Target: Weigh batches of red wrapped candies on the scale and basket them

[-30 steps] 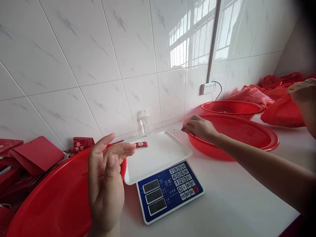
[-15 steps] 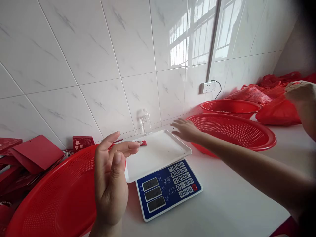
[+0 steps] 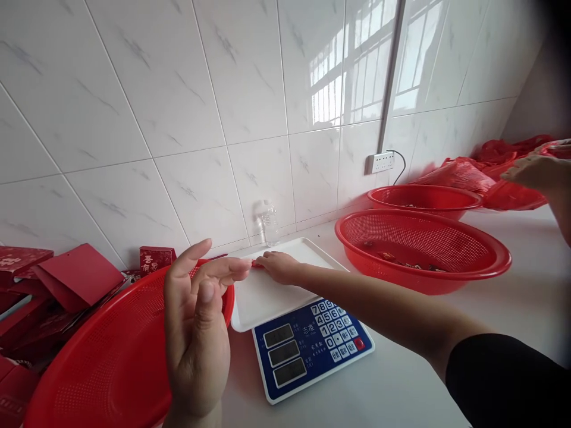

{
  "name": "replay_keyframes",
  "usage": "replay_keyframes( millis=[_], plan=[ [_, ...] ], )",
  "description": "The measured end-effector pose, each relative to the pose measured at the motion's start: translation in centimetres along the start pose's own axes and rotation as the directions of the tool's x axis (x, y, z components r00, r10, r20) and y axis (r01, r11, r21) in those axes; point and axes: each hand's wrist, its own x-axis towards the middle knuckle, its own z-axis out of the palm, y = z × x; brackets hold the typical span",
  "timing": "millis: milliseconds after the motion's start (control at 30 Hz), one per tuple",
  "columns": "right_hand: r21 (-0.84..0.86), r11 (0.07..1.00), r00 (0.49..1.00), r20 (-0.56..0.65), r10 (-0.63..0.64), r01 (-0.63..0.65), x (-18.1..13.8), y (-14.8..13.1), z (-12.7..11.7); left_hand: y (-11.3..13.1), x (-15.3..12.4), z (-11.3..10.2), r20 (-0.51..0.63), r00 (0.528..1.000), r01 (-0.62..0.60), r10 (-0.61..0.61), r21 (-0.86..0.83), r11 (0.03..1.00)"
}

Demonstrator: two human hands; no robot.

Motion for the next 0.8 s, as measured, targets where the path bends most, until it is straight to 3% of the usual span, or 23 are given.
replay_keyframes(
  millis=[200, 367, 500, 600, 700, 800],
  plan=[
    [-0.012, 1.0, 0.998, -0.054, 0.007, -0.008, -2.3, 0.8, -1.2, 0.0, -0.1, 0.2, 0.041, 0.999, 0.008, -0.009, 0.011, 1.0],
    [0.016, 0.989, 0.961, -0.233, 0.149, -0.15, -5.6, 3.4, -3.9, -0.2, -0.1, 0.3, 0.042, 0.999, 0.013, -0.013, 0.012, 1.0],
    [0.056, 0.939, 0.864, -0.375, 0.335, -0.339, -8.7, 7.2, -6.0, -0.2, -0.5, 0.7, 0.067, 0.996, 0.064, -0.066, 0.024, 0.998],
    [0.102, 0.853, 0.739, -0.454, 0.497, -0.511, -11.4, 10.0, -6.9, -0.3, -1.0, 1.1, 0.102, 0.99, 0.091, -0.102, 0.103, 0.99],
    [0.147, 0.771, 0.619, -0.512, 0.595, -0.62, -13.5, 11.4, -7.4, -0.8, -1.4, 1.3, 0.231, 0.969, 0.043, -0.093, 0.212, 0.976],
    [0.167, 0.787, 0.612, -0.541, 0.577, -0.594, -14.4, 10.4, -7.6, -1.7, -1.8, 1.4, 0.379, 0.918, 0.017, -0.119, 0.262, 0.965]
  ],
)
